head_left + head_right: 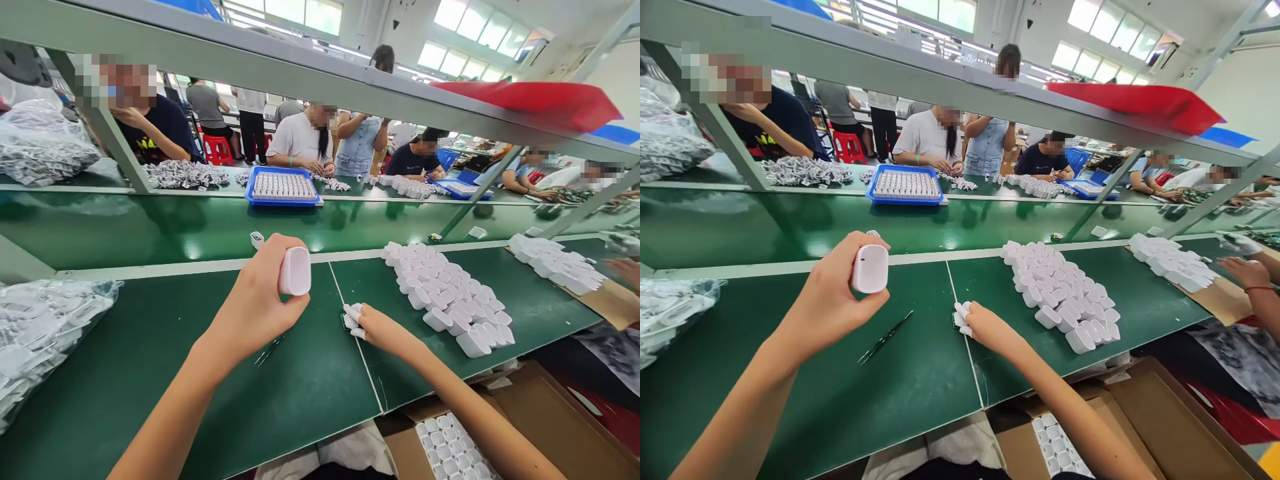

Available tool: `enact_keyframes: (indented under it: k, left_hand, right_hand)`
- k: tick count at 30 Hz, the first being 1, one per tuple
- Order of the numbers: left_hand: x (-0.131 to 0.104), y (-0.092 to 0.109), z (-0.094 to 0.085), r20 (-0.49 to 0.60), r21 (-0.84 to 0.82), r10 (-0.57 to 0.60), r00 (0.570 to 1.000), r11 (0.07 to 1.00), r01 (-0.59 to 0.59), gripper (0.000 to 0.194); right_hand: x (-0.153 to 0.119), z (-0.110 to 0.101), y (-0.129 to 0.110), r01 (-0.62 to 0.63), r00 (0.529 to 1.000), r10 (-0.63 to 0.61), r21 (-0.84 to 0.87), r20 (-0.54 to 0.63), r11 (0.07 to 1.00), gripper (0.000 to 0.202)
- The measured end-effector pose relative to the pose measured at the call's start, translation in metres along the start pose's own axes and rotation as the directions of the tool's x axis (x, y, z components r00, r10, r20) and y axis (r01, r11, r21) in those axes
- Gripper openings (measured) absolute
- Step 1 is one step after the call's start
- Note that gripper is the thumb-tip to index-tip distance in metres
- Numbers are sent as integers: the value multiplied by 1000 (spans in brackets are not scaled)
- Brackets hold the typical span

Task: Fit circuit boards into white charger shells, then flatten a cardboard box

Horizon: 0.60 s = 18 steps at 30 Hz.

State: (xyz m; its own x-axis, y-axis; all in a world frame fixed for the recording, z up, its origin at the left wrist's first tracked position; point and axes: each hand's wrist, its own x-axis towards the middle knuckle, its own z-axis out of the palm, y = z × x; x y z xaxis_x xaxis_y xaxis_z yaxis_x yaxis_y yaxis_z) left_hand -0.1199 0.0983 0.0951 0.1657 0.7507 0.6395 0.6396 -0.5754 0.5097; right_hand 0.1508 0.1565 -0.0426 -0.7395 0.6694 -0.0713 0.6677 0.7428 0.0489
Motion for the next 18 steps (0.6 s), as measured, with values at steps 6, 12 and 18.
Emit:
enact_keyframes:
  k: [6,12,18]
  left_hand:
    - [0,3,-3,9,0,56,998,998,-56,34]
    - [2,1,-4,3,11,47,999,999,-47,34]
    - [1,3,-6,-5,22,24,1000,999,-24,34]
  right_hand:
    - [5,8,-4,60,998,-60,-118,-2,991,24]
    - [6,8,-1,91,996,-92,-112,-7,990,47]
    - [7,3,-4,102,995,-99,-102,34,990,32]
